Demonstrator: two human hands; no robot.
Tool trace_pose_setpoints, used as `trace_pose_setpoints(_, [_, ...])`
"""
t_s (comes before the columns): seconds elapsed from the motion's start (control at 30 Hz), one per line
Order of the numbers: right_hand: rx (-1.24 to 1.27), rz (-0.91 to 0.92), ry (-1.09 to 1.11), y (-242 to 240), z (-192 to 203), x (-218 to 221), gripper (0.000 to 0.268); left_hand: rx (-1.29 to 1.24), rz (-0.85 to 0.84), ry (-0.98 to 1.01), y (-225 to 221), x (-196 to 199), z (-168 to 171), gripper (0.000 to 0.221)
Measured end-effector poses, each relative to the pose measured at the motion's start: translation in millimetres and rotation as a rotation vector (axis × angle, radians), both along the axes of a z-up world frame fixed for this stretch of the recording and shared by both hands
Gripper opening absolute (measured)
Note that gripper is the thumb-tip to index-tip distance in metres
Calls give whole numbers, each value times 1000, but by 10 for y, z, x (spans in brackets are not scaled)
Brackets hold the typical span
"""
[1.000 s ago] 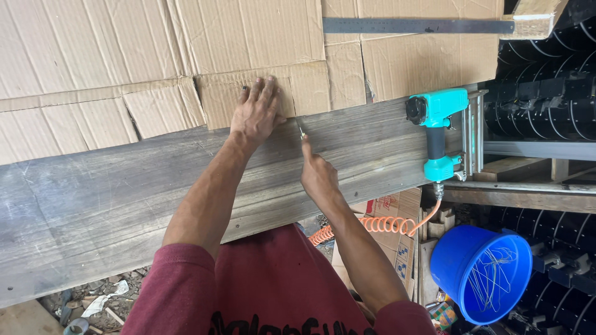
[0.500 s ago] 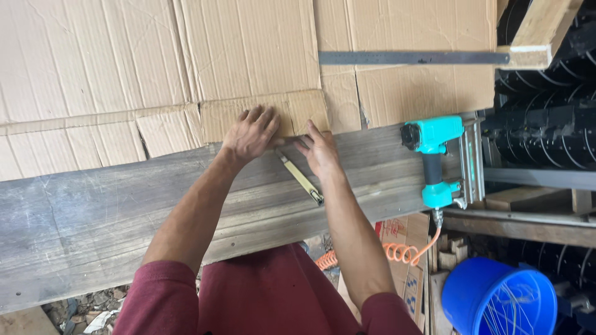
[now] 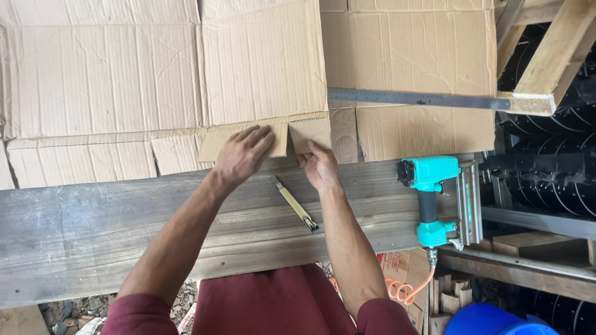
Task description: The person constructs a cardboard box by folding and cutting cardboard sheets, places a bubble-wrapped item inside, and secures the package with adhesive tape.
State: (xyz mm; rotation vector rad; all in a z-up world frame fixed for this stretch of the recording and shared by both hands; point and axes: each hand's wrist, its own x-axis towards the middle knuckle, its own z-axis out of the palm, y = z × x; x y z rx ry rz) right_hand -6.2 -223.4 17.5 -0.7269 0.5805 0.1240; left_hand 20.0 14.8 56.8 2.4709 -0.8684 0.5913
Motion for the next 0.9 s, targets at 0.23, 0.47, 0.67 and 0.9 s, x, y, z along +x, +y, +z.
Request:
trace_pose_setpoints(0.23, [372,206,-128,250,658,-178,53,145,90,556,-243,-289,325,86])
trace_pose_setpoints(0.47, [4,415,-159,401,311,-228,40,-164,45,534,-309,-339,530,108])
trace_pose_setpoints(0.67, [7,346,-319,322,711,-65,62,-407,101,382,-100,-204,433,111])
trace_pose_setpoints(0.9, [-11,368,-474,604,1333,-100,63,-556,170,254,-202,-156,225,87])
